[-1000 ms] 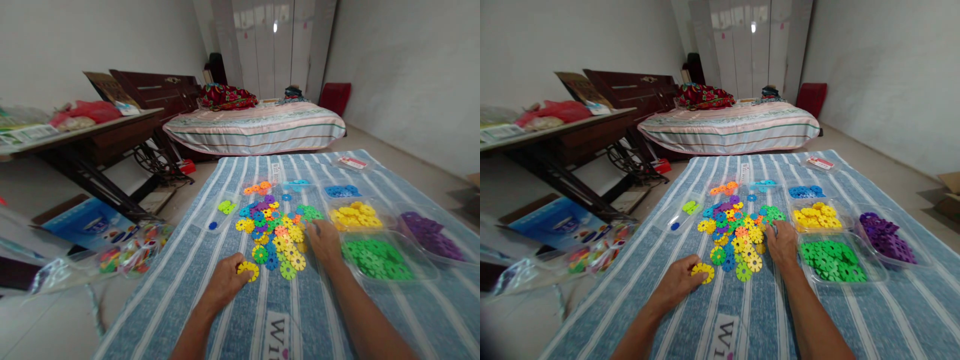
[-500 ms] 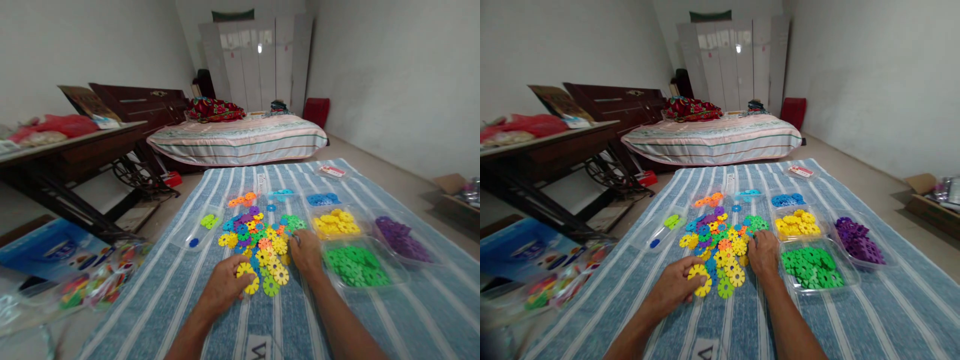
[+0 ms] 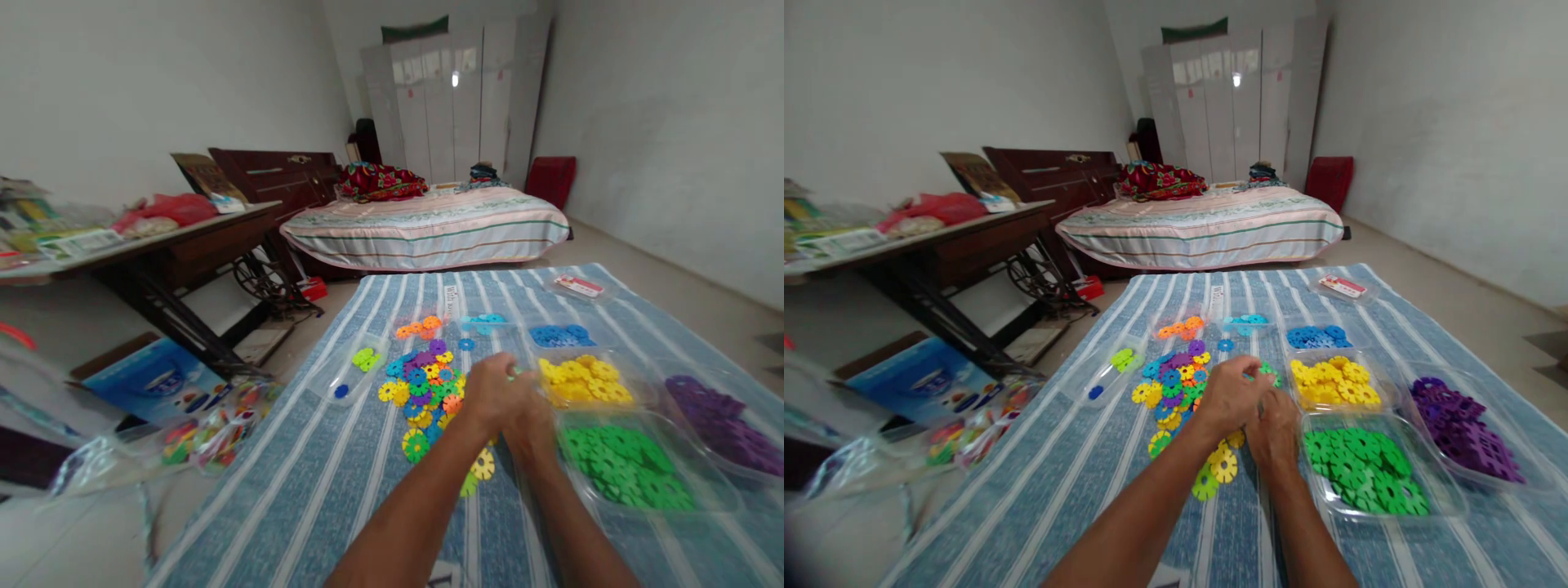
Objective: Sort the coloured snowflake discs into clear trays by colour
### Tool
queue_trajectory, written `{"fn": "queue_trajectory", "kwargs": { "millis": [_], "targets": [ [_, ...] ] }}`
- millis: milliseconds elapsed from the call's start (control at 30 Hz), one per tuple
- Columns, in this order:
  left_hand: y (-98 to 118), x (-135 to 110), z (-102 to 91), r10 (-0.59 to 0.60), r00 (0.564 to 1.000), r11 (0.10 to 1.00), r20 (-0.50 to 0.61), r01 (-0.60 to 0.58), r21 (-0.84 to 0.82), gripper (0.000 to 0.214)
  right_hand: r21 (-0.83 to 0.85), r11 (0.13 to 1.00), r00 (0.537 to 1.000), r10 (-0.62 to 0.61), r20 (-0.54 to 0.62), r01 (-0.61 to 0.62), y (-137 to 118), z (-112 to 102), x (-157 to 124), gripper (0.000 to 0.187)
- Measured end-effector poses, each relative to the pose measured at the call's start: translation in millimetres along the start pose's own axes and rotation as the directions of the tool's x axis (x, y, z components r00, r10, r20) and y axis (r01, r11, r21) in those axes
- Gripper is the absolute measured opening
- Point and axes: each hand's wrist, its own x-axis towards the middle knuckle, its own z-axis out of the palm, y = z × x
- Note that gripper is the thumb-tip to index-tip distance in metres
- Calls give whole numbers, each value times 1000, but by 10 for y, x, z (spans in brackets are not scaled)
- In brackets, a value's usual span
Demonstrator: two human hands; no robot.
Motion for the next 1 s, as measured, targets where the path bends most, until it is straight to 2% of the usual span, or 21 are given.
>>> {"fn": "queue_trajectory", "kwargs": {
  "millis": [67, 167, 200, 300, 400, 533, 633, 733, 900, 1000],
  "targets": [
    [-250, -145, -151, -11, 999, 996, -41, 14, 88, 18, -19, 1000, 1000, 8, -3, -8, 9, 13, -13, 27],
    [-665, -302, -458, -67, 984, 965, -164, 106, 239, 18, -45, 999, 1000, 7, 3, -7, 18, 30, -23, 28],
    [-793, -326, -558, -78, 973, 947, -216, 139, 288, 20, -54, 999, 1000, 5, 9, -5, 19, 33, -26, 28],
    [-1093, -323, -780, -70, 958, 884, -277, 188, 428, 30, -70, 998, 1000, -11, 18, 12, 25, 46, -35, 29],
    [-1246, -264, -839, -144, 956, 821, -257, 260, 509, 48, -83, 996, 1000, -19, 5, 20, 35, 65, -50, 30],
    [-1275, -226, -709, -261, 932, 773, -253, 359, 523, 64, -89, 995, 999, -37, -6, 36, 50, 87, -66, 32],
    [-1201, -282, -556, -290, 924, 761, -248, 380, 526, 66, -83, 996, 999, -46, -11, 45, 54, 93, -70, 31],
    [-1076, -421, -407, -259, 949, 789, -183, 316, 526, 65, -75, 997, 999, -38, -21, 36, 51, 94, -70, 30],
    [-919, -658, -247, -142, 990, 885, -19, 136, 445, 57, -21, 999, 999, -30, -21, 30, 43, 86, -62, 28],
    [-916, -596, -298, -34, 999, 913, -42, 49, 406, 45, 12, 1000, 1000, -14, -10, 15, 35, 75, -53, 26]
  ]
}}
